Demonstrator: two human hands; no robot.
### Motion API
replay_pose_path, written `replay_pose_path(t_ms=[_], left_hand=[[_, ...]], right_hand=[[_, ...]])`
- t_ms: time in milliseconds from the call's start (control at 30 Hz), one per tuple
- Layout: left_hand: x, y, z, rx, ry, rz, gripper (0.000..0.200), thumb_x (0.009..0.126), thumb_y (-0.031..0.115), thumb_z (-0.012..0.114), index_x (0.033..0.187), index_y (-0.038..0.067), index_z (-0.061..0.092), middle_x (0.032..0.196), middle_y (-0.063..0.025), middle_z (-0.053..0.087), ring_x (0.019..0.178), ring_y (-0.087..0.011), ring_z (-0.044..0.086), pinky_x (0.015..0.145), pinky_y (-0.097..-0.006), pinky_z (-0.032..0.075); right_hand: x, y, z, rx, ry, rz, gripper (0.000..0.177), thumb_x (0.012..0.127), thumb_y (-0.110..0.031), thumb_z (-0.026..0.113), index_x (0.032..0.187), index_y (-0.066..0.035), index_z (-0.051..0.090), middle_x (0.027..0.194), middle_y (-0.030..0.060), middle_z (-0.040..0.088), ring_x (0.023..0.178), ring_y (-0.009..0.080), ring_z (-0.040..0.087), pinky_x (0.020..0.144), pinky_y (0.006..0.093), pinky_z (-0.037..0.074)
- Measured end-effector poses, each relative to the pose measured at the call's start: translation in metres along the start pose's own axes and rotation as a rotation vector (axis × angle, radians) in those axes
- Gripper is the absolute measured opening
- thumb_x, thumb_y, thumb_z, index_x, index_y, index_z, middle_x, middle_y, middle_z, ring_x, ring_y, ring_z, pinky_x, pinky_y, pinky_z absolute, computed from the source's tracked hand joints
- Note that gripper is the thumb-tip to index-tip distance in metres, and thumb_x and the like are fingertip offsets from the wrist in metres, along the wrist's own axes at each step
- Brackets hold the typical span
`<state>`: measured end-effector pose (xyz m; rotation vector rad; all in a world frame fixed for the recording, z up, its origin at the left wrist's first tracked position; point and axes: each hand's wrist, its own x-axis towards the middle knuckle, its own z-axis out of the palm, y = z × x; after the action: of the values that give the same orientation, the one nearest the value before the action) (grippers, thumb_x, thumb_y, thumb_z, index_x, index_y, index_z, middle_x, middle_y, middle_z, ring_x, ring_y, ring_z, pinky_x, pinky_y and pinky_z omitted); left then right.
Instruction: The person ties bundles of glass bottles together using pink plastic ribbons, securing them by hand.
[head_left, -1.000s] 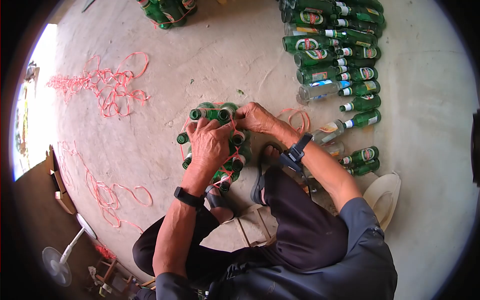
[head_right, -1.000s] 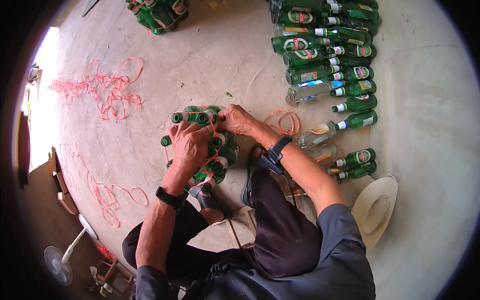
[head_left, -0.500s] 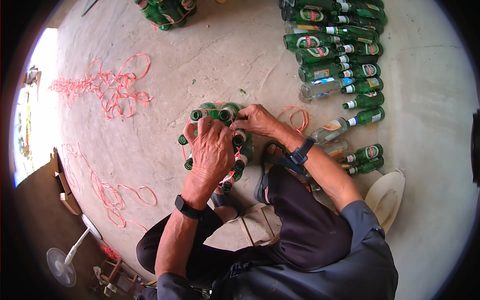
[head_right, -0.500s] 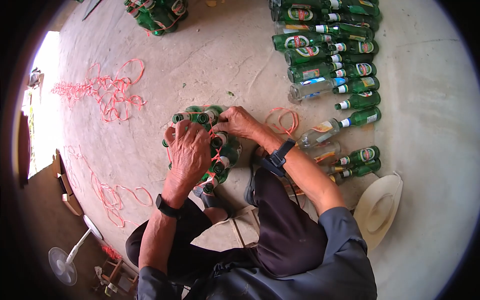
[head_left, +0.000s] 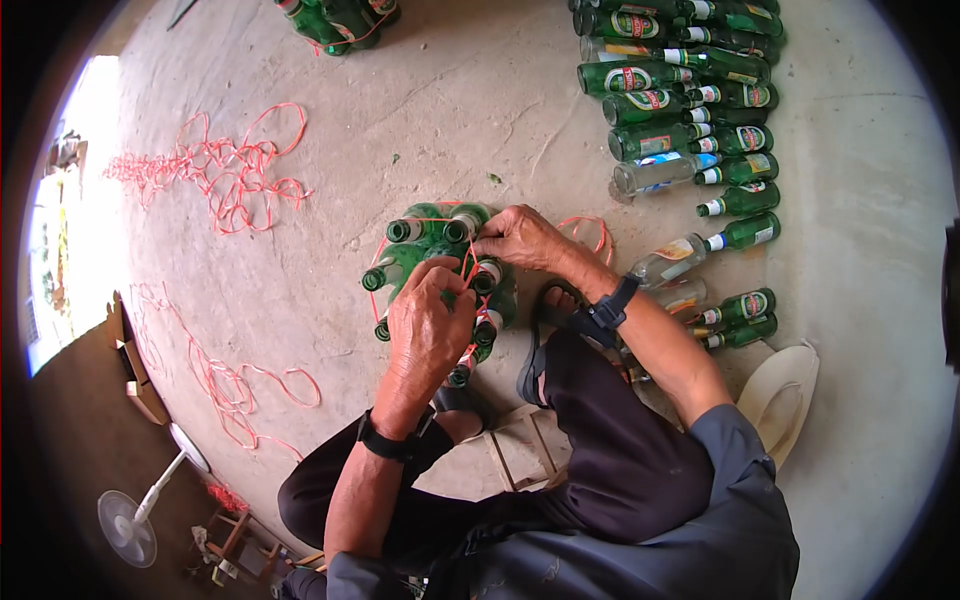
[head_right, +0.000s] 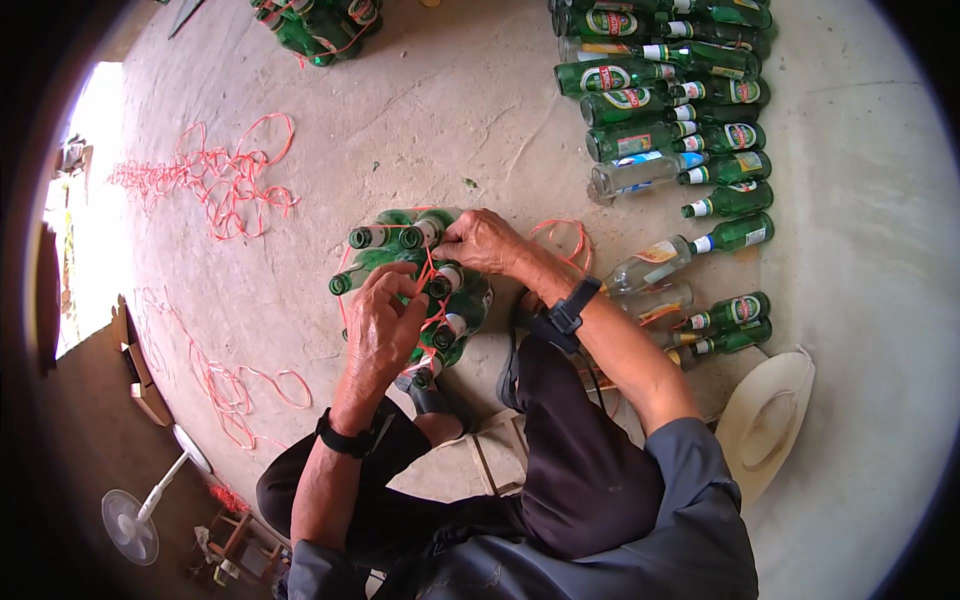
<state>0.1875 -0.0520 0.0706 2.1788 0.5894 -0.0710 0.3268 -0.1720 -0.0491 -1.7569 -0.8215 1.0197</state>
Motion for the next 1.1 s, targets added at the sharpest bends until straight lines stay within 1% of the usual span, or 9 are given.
replay_pose_path(t_ms=[100, 233, 533, 600, 733, 800, 900, 1033, 1100], left_hand=[[0.0, 0.005, -0.001, -0.09, -0.036, -0.238, 0.009, 0.078, 0.01, 0.063, 0.078, 0.002, 0.059, 0.078, -0.0164, 0.064, 0.064, -0.0331, 0.061, 0.058, -0.0398, 0.046], [-0.006, -0.003, -0.001, -0.046, 0.096, -0.171, 0.011, 0.08, 0.012, 0.063, 0.078, 0.002, 0.058, 0.067, -0.0153, 0.062, 0.058, -0.0303, 0.061, 0.057, -0.0382, 0.046], [-0.015, -0.008, -0.007, 0.025, 0.098, -0.283, 0.014, 0.081, 0.014, 0.062, 0.081, 0.001, 0.056, 0.064, -0.0152, 0.062, 0.059, -0.0312, 0.062, 0.057, -0.0398, 0.046], [-0.014, -0.009, -0.011, 0.102, 0.048, -0.296, 0.014, 0.081, 0.013, 0.063, 0.082, 0.0, 0.057, 0.067, -0.0116, 0.061, 0.06, -0.0187, 0.058, 0.058, -0.034, 0.047], [-0.01, -0.014, -0.006, 0.205, 0.082, -0.29, 0.013, 0.08, 0.009, 0.06, 0.089, 0.003, 0.053, 0.065, -0.013, 0.062, 0.059, -0.0295, 0.063, 0.057, -0.0406, 0.047], [-0.011, -0.019, -0.002, 0.203, 0.173, -0.241, 0.013, 0.079, 0.006, 0.061, 0.091, 0.002, 0.056, 0.064, -0.0101, 0.06, 0.055, -0.0181, 0.058, 0.054, -0.0335, 0.047], [-0.01, -0.013, -0.005, 0.183, 0.14, -0.262, 0.012, 0.08, 0.005, 0.058, 0.091, 0.003, 0.055, 0.072, -0.0142, 0.065, 0.062, -0.0309, 0.063, 0.059, -0.0408, 0.048], [-0.01, -0.027, -0.01, 0.082, 0.155, -0.131, 0.008, 0.08, 0.003, 0.055, 0.088, 0.002, 0.058, 0.074, -0.0157, 0.065, 0.067, -0.0325, 0.064, 0.062, -0.0404, 0.049], [-0.005, -0.026, -0.015, 0.079, 0.102, -0.158, 0.007, 0.08, 0.002, 0.053, 0.084, 0.001, 0.059, 0.076, -0.0168, 0.065, 0.071, -0.0333, 0.064, 0.065, -0.0404, 0.049]], right_hand=[[-0.006, -0.001, -0.004, 0.031, -0.016, 0.005, 0.023, 0.081, -0.022, 0.069, 0.079, 0.0, 0.067, 0.059, 0.0099, 0.059, 0.058, 0.0088, 0.049, 0.058, 0.0315, 0.044], [-0.006, -0.013, -0.007, 0.101, -0.044, 0.023, 0.021, 0.08, -0.023, 0.066, 0.084, -0.003, 0.07, 0.069, 0.015, 0.066, 0.062, 0.0165, 0.061, 0.065, 0.0337, 0.048], [-0.007, -0.017, -0.006, 0.055, -0.087, -0.033, 0.015, 0.082, -0.015, 0.066, 0.084, 0.0, 0.069, 0.071, 0.0066, 0.068, 0.068, 0.0107, 0.062, 0.066, 0.0293, 0.05], [-0.008, -0.016, -0.005, 0.063, -0.085, -0.033, 0.015, 0.082, -0.015, 0.066, 0.084, 0.0, 0.069, 0.071, 0.0065, 0.068, 0.068, 0.0104, 0.061, 0.066, 0.0291, 0.05], [-0.008, -0.015, -0.003, 0.128, -0.079, -0.039, 0.014, 0.082, -0.014, 0.066, 0.083, 0.0, 0.069, 0.07, 0.007, 0.067, 0.067, 0.0098, 0.061, 0.065, 0.0287, 0.05], [-0.009, -0.017, -0.004, 0.11, -0.072, -0.047, 0.015, 0.082, -0.014, 0.066, 0.083, 0.0, 0.069, 0.07, 0.007, 0.067, 0.066, 0.0097, 0.061, 0.065, 0.0287, 0.05], [-0.008, -0.017, -0.004, 0.081, -0.062, -0.045, 0.014, 0.082, -0.014, 0.065, 0.082, 0.0, 0.069, 0.069, 0.007, 0.067, 0.066, 0.0096, 0.06, 0.065, 0.0286, 0.05], [-0.009, -0.018, 0.001, 0.109, -0.015, -0.062, 0.019, 0.078, -0.02, 0.064, 0.082, -0.003, 0.07, 0.067, 0.0144, 0.066, 0.061, 0.0201, 0.063, 0.063, 0.035, 0.05], [-0.008, -0.018, 0.0, 0.103, -0.043, -0.05, 0.016, 0.08, -0.016, 0.064, 0.082, -0.001, 0.07, 0.068, 0.0105, 0.066, 0.063, 0.0146, 0.062, 0.064, 0.0315, 0.05]])
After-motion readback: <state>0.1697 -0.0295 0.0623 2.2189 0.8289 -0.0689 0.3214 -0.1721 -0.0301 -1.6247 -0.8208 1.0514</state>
